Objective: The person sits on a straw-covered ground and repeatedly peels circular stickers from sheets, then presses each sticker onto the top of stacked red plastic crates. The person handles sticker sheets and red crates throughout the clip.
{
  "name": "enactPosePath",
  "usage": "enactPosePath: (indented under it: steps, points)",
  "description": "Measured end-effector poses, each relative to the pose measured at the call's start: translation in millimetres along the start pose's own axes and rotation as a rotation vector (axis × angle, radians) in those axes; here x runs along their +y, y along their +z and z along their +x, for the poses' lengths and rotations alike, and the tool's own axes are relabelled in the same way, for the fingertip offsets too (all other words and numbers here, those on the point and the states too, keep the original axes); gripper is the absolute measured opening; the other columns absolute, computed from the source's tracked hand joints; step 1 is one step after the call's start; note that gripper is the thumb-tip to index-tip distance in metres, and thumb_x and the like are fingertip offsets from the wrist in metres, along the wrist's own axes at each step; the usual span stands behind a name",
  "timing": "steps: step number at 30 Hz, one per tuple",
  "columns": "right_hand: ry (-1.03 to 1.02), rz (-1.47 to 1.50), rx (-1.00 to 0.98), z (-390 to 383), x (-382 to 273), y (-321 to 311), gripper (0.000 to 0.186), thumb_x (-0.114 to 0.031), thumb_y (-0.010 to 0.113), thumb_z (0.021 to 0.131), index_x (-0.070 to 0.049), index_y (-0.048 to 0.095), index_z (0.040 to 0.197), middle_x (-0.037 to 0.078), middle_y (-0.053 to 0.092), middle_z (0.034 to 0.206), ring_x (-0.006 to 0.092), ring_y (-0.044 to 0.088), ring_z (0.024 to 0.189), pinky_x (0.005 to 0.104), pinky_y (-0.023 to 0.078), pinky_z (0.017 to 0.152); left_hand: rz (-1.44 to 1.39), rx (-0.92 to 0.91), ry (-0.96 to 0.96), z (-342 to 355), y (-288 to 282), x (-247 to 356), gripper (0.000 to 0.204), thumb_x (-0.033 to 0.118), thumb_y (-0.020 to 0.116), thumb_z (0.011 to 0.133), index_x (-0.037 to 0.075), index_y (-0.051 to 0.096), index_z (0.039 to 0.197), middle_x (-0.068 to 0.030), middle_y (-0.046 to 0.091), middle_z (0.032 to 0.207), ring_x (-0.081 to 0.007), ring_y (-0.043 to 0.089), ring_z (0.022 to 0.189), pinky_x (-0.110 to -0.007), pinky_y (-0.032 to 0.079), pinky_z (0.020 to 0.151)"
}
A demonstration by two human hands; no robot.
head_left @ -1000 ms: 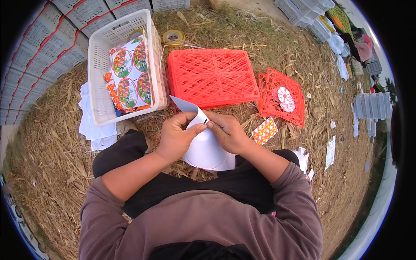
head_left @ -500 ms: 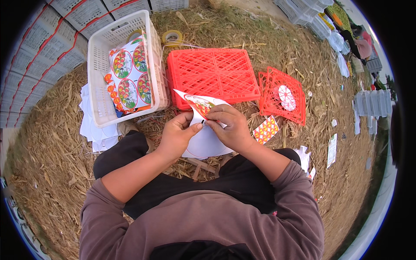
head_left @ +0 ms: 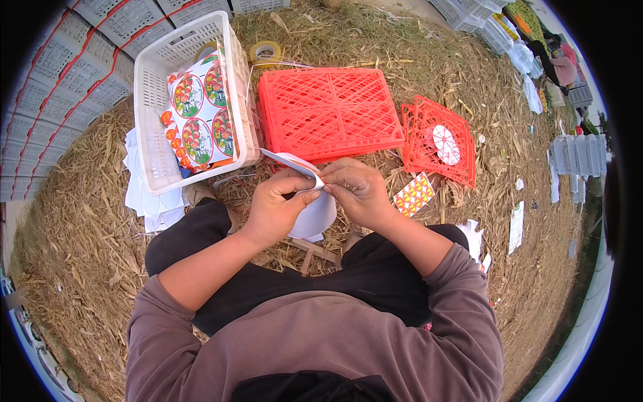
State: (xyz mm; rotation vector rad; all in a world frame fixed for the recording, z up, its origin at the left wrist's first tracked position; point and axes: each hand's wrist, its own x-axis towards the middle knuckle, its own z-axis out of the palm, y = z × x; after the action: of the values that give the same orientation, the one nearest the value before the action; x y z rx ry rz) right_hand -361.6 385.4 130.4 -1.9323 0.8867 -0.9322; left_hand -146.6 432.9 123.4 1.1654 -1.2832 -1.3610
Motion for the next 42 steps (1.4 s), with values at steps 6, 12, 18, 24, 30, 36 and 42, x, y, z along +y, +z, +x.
enactPosePath:
  steps: [6,12,18,24,30,36,42]
  points:
    - [-0.016,-0.044,0.016,0,0,2,0.012,0.005,0.075,0.089,0.000,0.075,0.100,0.014,0.076,0.103,0.0282,0.075,0.096,0.0374,0.059,0.084,0.034,0.019,0.054,1,1,-1,0.018,0.005,0.081,0.093,0.000,0.080,0.110,-0.0075,0.072,0.101,-0.0150,0.068,0.095,-0.030,0.054,0.086]
    - [0.167,0.186,0.016,-3,3,4,0.004,0.003,0.074,0.093,0.001,0.072,0.096,0.012,0.073,0.105,0.0231,0.070,0.099,0.0350,0.055,0.088,0.166,0.003,0.061,2,-3,0,0.021,0.006,0.081,0.092,0.000,0.080,0.112,-0.0063,0.068,0.094,-0.0159,0.065,0.086,-0.030,0.052,0.080]
    - [0.281,0.355,0.052,-6,14,10,0.002,-0.002,0.070,0.099,-0.001,0.069,0.098,0.006,0.070,0.102,0.0146,0.065,0.095,0.0311,0.052,0.085,0.169,0.018,0.042,1,-2,-4,0.023,0.008,0.080,0.093,0.001,0.078,0.115,-0.0051,0.067,0.094,-0.0147,0.064,0.087,-0.030,0.051,0.079]
    - [0.571,0.634,0.166,-4,35,10,0.008,-0.012,0.064,0.107,-0.004,0.064,0.106,0.001,0.067,0.098,0.0103,0.063,0.088,0.0290,0.054,0.082,-0.245,0.007,-0.214,-2,2,-10,0.029,0.009,0.072,0.101,-0.001,0.067,0.128,-0.0040,0.071,0.110,-0.0106,0.065,0.098,-0.031,0.054,0.087]
    - [0.802,1.038,0.335,7,85,-27,0.008,-0.016,0.057,0.108,-0.011,0.062,0.104,0.003,0.069,0.096,0.0175,0.070,0.088,0.0379,0.059,0.083,-0.344,0.114,-0.317,1,-1,-11,0.029,0.008,0.066,0.104,-0.002,0.063,0.132,-0.0066,0.071,0.118,-0.0120,0.066,0.103,-0.032,0.054,0.093]
    - [0.890,0.874,0.772,29,162,-113,0.017,-0.018,0.052,0.109,-0.005,0.062,0.114,0.008,0.072,0.101,0.0225,0.071,0.095,0.0418,0.058,0.092,-0.326,0.046,-0.416,-8,-6,-19,0.029,0.003,0.060,0.105,-0.002,0.063,0.134,-0.0072,0.071,0.120,-0.0128,0.066,0.105,-0.032,0.054,0.094]
    - [0.403,-0.076,0.808,61,201,-152,0.014,-0.014,0.062,0.106,-0.001,0.063,0.111,0.012,0.069,0.111,0.0256,0.068,0.100,0.0434,0.056,0.087,0.190,-0.360,-0.246,-25,-6,-25,0.027,0.010,0.065,0.101,0.002,0.070,0.126,-0.0162,0.064,0.111,-0.0335,0.063,0.109,-0.043,0.048,0.100]
